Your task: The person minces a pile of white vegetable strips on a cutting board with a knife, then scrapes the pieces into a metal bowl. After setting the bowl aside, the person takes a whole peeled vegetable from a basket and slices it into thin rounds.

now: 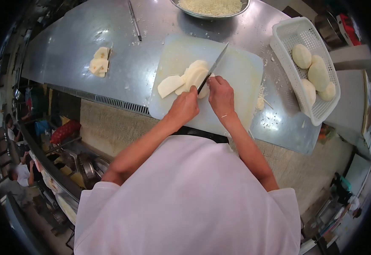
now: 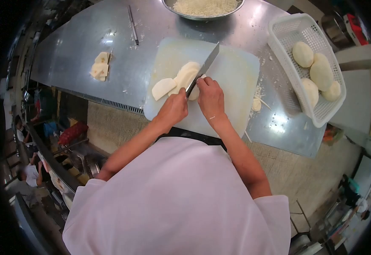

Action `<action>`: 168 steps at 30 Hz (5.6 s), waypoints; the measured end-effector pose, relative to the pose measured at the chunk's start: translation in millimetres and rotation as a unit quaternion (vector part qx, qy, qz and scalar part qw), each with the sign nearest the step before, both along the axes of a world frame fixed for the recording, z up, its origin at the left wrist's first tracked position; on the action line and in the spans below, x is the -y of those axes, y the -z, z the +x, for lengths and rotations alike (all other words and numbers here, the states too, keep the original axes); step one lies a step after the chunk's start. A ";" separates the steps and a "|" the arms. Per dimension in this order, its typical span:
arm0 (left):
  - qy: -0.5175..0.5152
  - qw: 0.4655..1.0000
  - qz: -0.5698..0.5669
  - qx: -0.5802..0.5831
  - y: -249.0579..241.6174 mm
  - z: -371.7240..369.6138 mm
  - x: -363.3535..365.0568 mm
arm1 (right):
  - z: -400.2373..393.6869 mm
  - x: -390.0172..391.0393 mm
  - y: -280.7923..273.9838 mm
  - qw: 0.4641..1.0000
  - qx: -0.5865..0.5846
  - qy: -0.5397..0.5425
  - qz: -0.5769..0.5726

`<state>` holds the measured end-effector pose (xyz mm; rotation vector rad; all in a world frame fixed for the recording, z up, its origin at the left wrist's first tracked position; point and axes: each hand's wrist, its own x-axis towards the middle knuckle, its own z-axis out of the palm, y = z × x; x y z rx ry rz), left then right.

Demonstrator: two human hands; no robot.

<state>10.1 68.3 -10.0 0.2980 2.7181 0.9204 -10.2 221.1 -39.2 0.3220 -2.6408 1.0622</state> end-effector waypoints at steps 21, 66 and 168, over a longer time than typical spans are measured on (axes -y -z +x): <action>0.002 0.998 -0.008 0.054 -74.1 14.5 3.5 | 9.2 4.3 1.9 0.999 0.012 0.019 -0.024; -0.002 0.998 -0.009 0.057 -59.3 38.8 -3.9 | 20.1 -0.6 3.5 0.997 0.038 0.044 -0.056; 0.134 0.742 0.524 0.397 -49.8 78.0 -83.0 | -116.4 -16.8 -223.7 0.877 -0.124 -0.112 -0.451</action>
